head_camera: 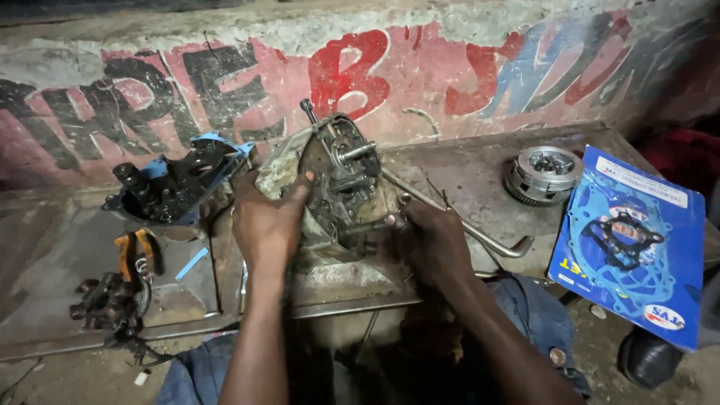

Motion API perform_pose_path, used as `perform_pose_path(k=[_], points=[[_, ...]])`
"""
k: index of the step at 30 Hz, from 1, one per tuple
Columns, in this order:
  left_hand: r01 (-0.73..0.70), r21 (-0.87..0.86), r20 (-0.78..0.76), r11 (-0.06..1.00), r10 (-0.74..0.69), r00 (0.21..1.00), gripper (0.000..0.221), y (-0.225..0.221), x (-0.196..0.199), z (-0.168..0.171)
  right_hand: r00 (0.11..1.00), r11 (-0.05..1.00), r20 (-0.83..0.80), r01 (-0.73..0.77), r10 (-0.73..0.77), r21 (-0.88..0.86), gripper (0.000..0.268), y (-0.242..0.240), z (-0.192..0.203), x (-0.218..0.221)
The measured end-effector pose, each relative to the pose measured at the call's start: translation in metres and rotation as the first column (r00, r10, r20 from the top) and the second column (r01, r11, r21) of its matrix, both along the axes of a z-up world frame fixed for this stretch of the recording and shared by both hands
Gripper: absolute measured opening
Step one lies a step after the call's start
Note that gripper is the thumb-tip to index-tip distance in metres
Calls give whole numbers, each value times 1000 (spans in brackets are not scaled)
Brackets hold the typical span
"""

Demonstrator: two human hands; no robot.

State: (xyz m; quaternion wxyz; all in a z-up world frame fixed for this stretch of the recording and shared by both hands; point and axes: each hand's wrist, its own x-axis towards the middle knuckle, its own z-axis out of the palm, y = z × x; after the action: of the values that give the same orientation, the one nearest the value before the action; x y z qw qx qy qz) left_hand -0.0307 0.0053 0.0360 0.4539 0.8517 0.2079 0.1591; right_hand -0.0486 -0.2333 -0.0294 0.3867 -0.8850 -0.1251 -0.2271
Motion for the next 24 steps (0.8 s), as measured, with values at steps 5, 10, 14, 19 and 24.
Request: perform_pose_path(k=[5,10,14,19,24], points=[[-6,7,5,1000,6,1000,87,2,5,-4,1000,999,-28,-11,10,-31,11,1,8,-1],[-1,21,20,1000,0,1000,87,4,7,-9,996,1000,-86,-15,17,18,15,0,12,-3],[3,43,35,999,-5,999,86,0,5,-9,998,986,-65,28,-17,163,29,2,18,-6],[28,82,12,996,-29,1000,90,-6,-13,14,962,785,-272,148,26,602,28,27,36,-23],[10,108,41,994,-15,999,87,1,-19,10,965,561,-259,197,32,804,36,35,34,-26]])
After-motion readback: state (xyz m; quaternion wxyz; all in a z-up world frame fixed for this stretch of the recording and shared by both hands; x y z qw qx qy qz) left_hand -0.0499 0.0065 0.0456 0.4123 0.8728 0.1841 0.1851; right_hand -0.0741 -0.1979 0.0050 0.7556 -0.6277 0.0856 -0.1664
